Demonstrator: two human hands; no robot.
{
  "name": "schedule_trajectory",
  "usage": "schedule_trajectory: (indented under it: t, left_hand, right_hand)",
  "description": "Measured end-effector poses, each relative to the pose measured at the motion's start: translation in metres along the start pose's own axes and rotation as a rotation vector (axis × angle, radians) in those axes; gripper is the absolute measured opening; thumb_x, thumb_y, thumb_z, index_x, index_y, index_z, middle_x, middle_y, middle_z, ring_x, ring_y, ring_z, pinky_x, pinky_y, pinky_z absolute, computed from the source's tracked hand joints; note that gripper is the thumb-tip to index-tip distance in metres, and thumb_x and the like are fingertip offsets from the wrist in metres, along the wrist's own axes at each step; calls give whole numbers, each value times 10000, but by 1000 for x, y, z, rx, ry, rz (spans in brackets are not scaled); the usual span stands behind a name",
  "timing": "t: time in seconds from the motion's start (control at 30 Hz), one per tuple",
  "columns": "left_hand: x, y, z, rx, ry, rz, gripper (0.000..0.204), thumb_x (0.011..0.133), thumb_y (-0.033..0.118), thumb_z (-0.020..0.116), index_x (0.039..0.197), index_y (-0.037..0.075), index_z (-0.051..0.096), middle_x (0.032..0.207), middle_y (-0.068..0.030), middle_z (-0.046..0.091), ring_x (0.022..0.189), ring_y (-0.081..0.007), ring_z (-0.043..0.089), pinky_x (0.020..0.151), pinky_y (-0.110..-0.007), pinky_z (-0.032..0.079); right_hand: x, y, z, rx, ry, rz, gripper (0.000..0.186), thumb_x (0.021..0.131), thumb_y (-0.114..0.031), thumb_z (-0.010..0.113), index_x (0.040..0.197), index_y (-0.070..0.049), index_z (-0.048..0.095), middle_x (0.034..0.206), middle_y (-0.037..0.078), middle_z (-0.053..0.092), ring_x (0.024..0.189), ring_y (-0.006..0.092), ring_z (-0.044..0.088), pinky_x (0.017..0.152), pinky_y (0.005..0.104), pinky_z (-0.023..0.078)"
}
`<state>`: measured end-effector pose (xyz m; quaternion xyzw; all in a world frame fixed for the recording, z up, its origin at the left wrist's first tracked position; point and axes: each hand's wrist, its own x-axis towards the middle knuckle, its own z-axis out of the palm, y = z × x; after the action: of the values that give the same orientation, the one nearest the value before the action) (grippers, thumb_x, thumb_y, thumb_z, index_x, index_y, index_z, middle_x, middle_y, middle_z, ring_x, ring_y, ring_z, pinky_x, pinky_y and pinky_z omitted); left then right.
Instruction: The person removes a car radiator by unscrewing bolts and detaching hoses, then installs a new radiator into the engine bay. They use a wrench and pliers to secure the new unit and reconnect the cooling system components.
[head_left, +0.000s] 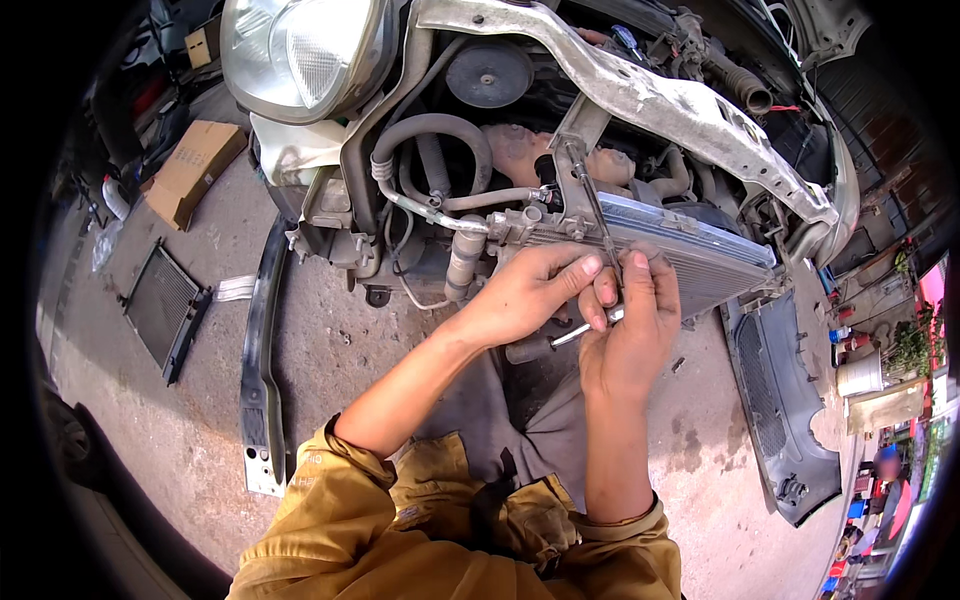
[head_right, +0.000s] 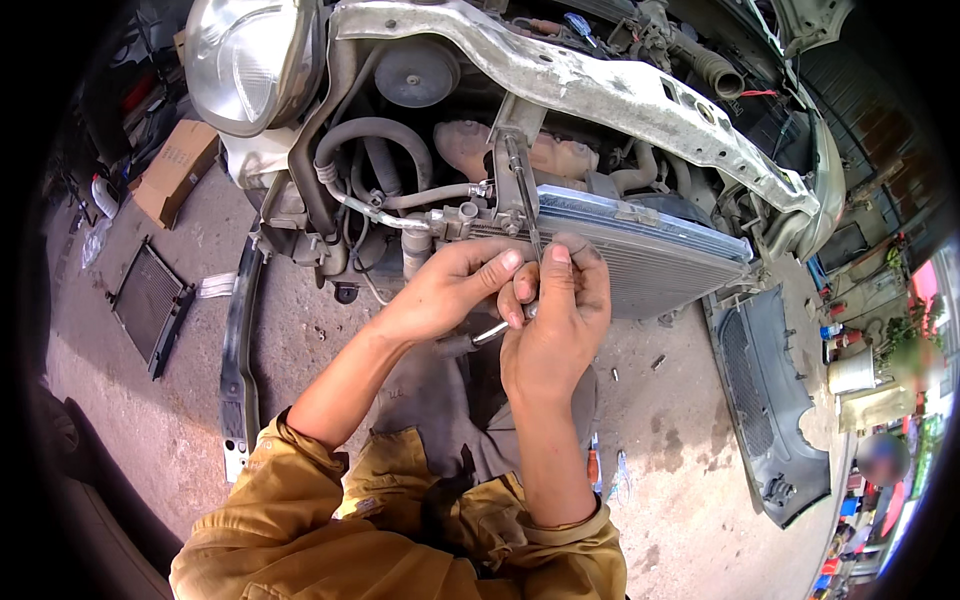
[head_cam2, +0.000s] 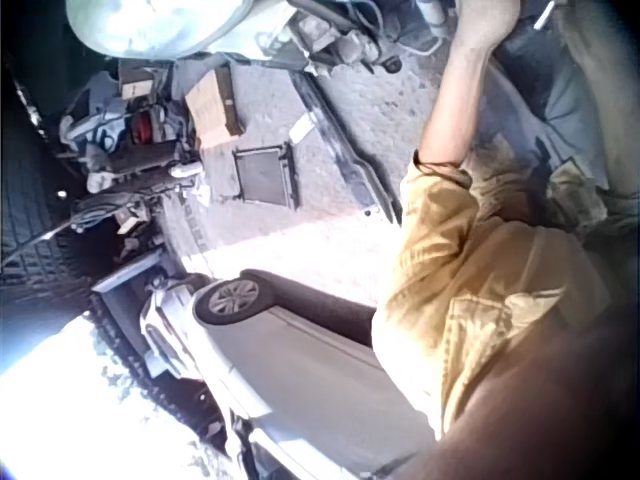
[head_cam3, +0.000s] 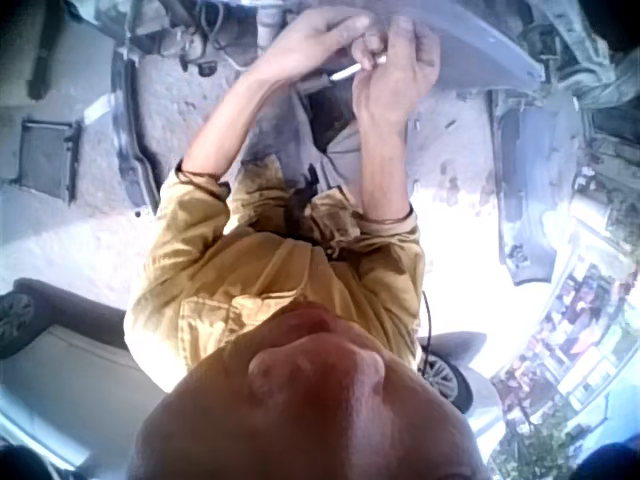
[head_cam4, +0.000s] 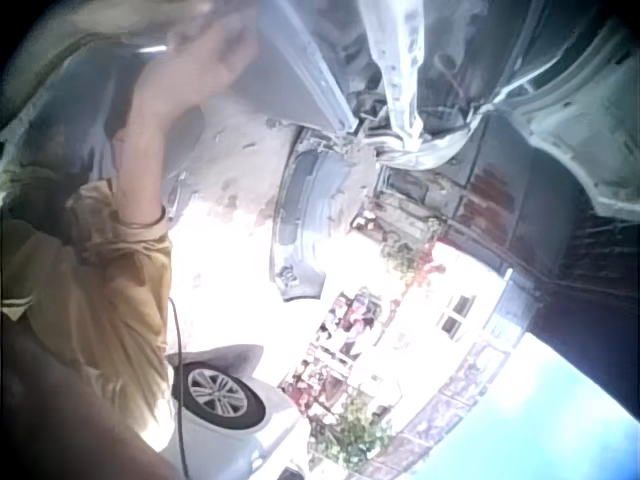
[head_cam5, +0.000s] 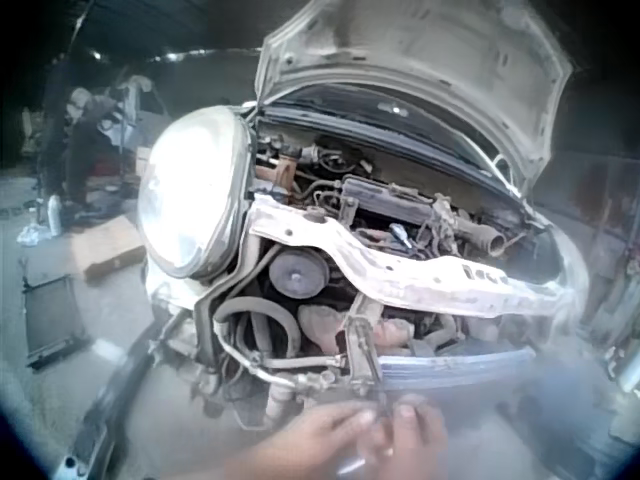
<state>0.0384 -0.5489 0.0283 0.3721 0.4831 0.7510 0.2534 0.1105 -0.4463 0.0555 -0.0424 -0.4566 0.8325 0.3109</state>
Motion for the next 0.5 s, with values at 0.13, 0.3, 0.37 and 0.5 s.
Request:
schedule_trajectory:
  t: [0.13,0.3,0.37,0.5]
  left_hand:
    - [30,-37,-7,-810,-220,-31,383,1055,339,454,1060,-14,603,890,-49,633,733,-131,648,711,-281,540]
    - [45,-36,23,-907,-8,-28,430,1048,354,459,1145,-46,583,1107,-175,666,956,-204,676,824,-331,566]
    - [43,-37,21,-962,30,-1,469,1048,367,449,1164,-70,571,1222,-233,624,1079,-269,647,926,-384,537]
    - [42,-42,22,-904,98,-30,482,1051,373,435,1181,-75,555,1195,-242,635,1128,-317,627,968,-437,514]
  right_hand:
    - [-3,0,14,95,52,54,117,1005,-122,531,1017,-5,532,861,45,546,695,107,496,547,252,426]
    - [-14,-2,-5,-750,-105,-312,192,1004,-150,537,1080,26,541,1053,118,601,935,177,580,745,334,502]
    - [-20,-14,-24,-1279,-357,-600,315,910,-59,600,1209,26,549,1212,190,538,1103,303,538,903,421,462]
    - [-33,-40,-23,-1821,-677,-778,536,787,-35,687,1301,-1,541,1341,201,451,1173,393,488,946,468,446]
